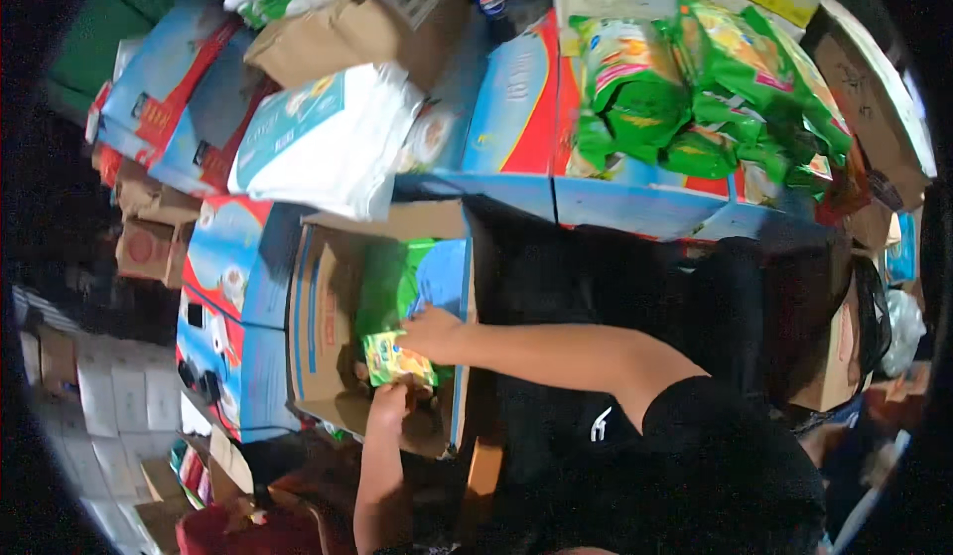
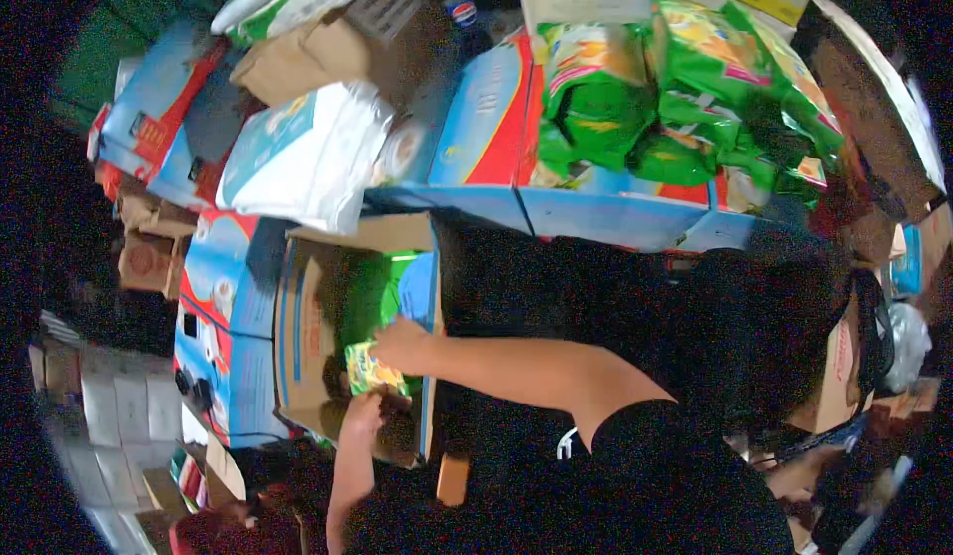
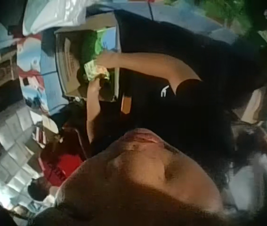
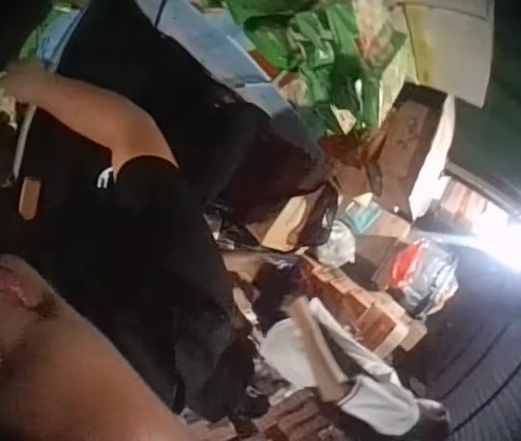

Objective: The person takes snack packages out of an open cardboard box and stacks them onto adjacent boxes by hand.

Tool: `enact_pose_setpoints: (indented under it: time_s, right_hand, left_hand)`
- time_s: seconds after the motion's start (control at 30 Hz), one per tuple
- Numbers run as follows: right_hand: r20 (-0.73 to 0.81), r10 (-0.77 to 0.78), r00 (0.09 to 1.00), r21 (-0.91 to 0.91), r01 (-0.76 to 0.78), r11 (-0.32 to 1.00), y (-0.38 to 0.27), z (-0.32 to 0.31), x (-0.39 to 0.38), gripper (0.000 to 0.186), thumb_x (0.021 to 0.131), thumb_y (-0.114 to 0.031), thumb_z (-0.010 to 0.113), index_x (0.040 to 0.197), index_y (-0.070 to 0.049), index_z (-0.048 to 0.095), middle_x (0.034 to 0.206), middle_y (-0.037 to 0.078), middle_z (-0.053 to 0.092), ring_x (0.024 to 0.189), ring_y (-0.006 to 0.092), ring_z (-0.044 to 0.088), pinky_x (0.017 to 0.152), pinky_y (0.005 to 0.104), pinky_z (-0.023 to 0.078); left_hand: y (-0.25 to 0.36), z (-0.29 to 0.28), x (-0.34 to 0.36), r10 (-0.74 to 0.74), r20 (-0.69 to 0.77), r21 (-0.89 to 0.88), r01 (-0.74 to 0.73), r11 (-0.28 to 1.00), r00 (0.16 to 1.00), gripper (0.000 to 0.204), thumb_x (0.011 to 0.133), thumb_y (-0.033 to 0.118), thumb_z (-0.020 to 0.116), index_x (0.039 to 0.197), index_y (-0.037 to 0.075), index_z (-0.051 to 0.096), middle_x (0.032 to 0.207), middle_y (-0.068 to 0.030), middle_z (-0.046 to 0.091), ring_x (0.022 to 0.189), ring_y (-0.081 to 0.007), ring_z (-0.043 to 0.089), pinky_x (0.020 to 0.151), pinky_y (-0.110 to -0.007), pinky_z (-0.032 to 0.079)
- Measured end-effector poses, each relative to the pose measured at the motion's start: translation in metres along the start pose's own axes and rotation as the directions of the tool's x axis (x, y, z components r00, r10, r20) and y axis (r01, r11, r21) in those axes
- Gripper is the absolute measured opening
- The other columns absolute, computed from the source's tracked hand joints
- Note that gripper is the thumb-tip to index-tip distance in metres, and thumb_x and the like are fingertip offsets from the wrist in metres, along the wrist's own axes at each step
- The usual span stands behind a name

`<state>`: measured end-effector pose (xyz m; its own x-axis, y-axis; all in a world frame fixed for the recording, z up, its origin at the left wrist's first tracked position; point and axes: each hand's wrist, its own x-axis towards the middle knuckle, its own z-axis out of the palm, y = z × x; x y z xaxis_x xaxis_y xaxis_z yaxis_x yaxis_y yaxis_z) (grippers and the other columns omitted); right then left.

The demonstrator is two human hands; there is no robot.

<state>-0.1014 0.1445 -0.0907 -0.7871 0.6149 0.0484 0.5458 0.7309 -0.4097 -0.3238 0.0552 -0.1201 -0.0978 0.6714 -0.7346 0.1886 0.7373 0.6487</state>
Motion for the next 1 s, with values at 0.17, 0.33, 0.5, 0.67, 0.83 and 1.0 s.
enact_pose_setpoints:
  time_s: [0.17,0.33,0.5,0.67,0.83,1.0]
  right_hand:
    - [0.322,0.231,0.918,-0.075,-0.219,0.973,0.011,0.031,0.007,0.031,0.084,-0.018,0.069,0.115,-0.015,0.073,0.130,0.018,0.065,0.102,0.0363,0.071,0.084,0.0556,0.052]
    - [0.480,0.175,0.859,-0.048,-0.173,0.984,-0.004,-0.003,0.004,0.034,0.085,-0.021,0.068,0.119,-0.018,0.072,0.123,0.012,0.068,0.102,0.0335,0.070,0.088,0.0569,0.049]
    - [-0.462,-0.226,0.857,0.125,0.316,0.941,0.023,-0.061,-0.096,0.025,0.087,-0.027,0.064,0.107,-0.012,0.068,0.106,0.008,0.064,0.106,0.0305,0.064,0.092,0.0477,0.049]
    - [-0.618,0.033,0.786,0.322,0.215,0.922,0.075,-0.109,-0.242,0.018,0.093,-0.014,0.067,0.109,-0.005,0.067,0.116,0.011,0.064,0.110,0.0286,0.064,0.096,0.0387,0.053]
    - [-0.831,0.375,0.412,0.374,-0.085,0.923,0.105,-0.147,-0.302,0.025,0.086,-0.002,0.072,0.110,-0.007,0.069,0.096,0.009,0.069,0.088,0.0264,0.070,0.078,0.0348,0.056]
    - [-0.885,0.421,0.200,0.421,-0.045,0.906,0.133,-0.153,-0.311,0.036,0.088,-0.004,0.073,0.122,-0.009,0.063,0.098,0.010,0.069,0.083,0.0238,0.070,0.073,0.0342,0.056]
  left_hand:
    - [0.012,0.030,0.016,-0.044,0.063,0.174,0.032,0.984,0.997,0.023,0.103,0.018,0.056,0.117,0.005,0.069,0.096,-0.0054,0.073,0.074,-0.0140,0.067,0.057,-0.028,0.048]
    - [0.018,0.018,0.019,-0.227,0.073,0.274,0.200,0.941,0.971,0.031,0.101,0.029,0.063,0.123,0.008,0.067,0.099,-0.0083,0.072,0.077,-0.0176,0.069,0.068,-0.032,0.057]
    - [0.083,0.046,-0.031,0.161,0.034,0.979,-0.065,0.193,0.986,0.042,0.095,0.036,0.064,0.124,0.006,0.068,0.108,-0.0184,0.072,0.092,-0.0327,0.071,0.082,-0.042,0.057]
    - [0.188,0.108,-0.095,0.575,0.147,0.879,-0.373,0.298,0.805,0.032,0.100,0.033,0.065,0.114,0.005,0.071,0.085,-0.0119,0.072,0.075,-0.0232,0.067,0.070,-0.039,0.052]
    - [0.288,0.218,-0.128,0.817,0.334,0.623,-0.761,0.184,0.471,0.049,0.093,0.026,0.076,0.135,0.008,0.061,0.124,-0.0125,0.070,0.110,-0.0222,0.067,0.092,-0.037,0.053]
    - [0.349,0.336,-0.117,0.844,0.504,0.299,-0.954,0.027,0.182,0.084,0.086,0.020,0.081,0.157,0.010,0.038,0.147,-0.0155,0.054,0.131,-0.0267,0.055,0.112,-0.038,0.041]
